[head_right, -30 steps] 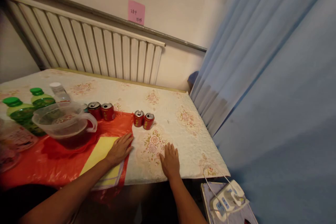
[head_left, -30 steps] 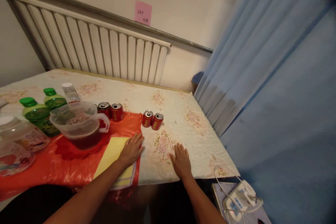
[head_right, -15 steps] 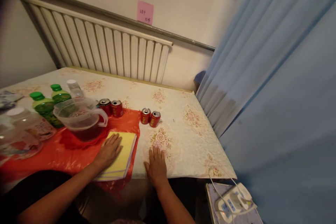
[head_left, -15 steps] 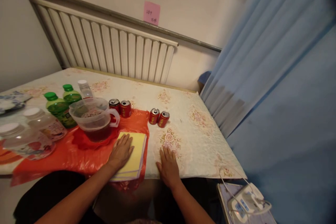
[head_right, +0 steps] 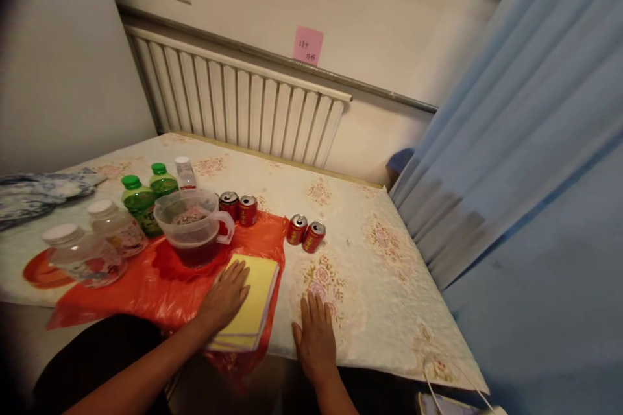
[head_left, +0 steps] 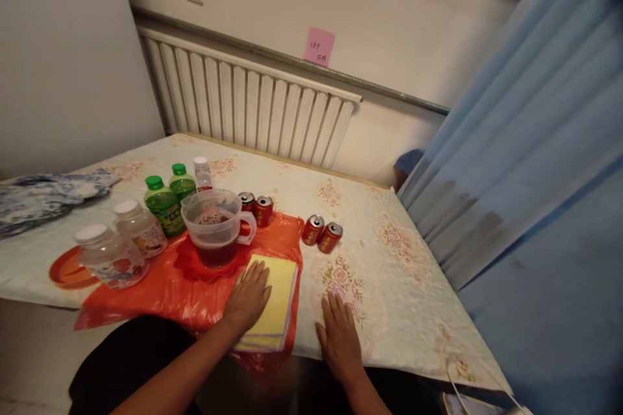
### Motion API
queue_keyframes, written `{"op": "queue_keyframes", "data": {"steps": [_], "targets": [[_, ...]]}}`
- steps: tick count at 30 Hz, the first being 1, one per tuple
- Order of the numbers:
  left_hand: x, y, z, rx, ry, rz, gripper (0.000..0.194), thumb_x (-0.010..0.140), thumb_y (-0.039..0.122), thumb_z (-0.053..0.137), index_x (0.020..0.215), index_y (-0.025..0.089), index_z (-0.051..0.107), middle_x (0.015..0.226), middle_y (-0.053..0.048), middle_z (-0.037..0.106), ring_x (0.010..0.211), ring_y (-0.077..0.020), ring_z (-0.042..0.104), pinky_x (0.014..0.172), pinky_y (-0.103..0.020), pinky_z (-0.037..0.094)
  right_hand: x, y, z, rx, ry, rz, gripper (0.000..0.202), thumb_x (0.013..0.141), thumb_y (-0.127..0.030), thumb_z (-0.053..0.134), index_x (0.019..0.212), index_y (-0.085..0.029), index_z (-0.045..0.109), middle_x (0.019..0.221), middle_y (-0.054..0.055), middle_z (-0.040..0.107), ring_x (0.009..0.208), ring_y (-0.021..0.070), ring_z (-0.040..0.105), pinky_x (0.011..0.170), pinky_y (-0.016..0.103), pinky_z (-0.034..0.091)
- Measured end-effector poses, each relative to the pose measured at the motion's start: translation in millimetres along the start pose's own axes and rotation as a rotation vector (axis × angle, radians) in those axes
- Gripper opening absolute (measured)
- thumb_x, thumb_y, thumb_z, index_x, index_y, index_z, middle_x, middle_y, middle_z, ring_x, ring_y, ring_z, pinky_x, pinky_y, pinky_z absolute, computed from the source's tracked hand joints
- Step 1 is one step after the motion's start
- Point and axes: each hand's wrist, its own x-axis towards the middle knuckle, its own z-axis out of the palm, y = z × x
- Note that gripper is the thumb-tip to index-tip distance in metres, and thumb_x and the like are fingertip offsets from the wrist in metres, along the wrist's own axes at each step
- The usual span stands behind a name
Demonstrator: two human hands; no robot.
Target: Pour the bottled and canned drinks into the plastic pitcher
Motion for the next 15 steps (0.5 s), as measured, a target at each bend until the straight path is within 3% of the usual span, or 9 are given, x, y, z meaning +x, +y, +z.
{"op": "queue_keyframes", "data": {"steps": [4, 8, 11, 15], "targets": [[8, -4, -10.3, -0.021, -0.016, 0.014, 0.037, 0.093, 0.029, 0.046, 0.125, 0.019, 0.06, 0.141, -0.013, 0.057, 0.133, -0.0282, 0.048, 0.109, -0.047, 0.036, 1, 2, 2, 0.053, 0.028, 0.024, 0.053, 0.094, -0.036, 0.049, 0.144, -0.019, 0.049, 0.155, 0.009, 0.038, 0.144, 0.0326, 0.033, 0.117, 0.055, 0.028], [20, -8, -27.3, -0.038, -0.071, 0.07, 0.026, 0.095, 0.027, 0.043, 0.105, 0.02, 0.066, 0.122, -0.011, 0.067, 0.115, -0.0273, 0.058, 0.097, -0.044, 0.041, 19, 0, -3, 0.224, 0.082, 0.142, 0.046, 0.087, -0.037, 0.057, 0.128, -0.018, 0.065, 0.137, 0.014, 0.06, 0.129, 0.0335, 0.054, 0.108, 0.051, 0.043], [23, -10, -30.5, -0.054, -0.064, 0.108, 0.025, 0.095, 0.024, 0.042, 0.099, 0.019, 0.066, 0.11, -0.011, 0.069, 0.106, -0.0274, 0.06, 0.094, -0.046, 0.04, 53, -14, -16, 0.386, 0.15, 0.168, 0.044, 0.085, -0.036, 0.058, 0.125, -0.017, 0.065, 0.126, 0.014, 0.067, 0.117, 0.03, 0.063, 0.102, 0.045, 0.051], [21, -14, -22.2, -0.106, -0.04, 0.126, 0.023, 0.093, 0.019, 0.043, 0.102, 0.018, 0.065, 0.11, -0.012, 0.067, 0.107, -0.0277, 0.058, 0.095, -0.046, 0.04, 123, -53, -34, 0.54, 0.177, 0.068, 0.048, 0.079, -0.028, 0.063, 0.126, -0.02, 0.063, 0.122, 0.011, 0.069, 0.109, 0.0274, 0.066, 0.096, 0.041, 0.054]]}}
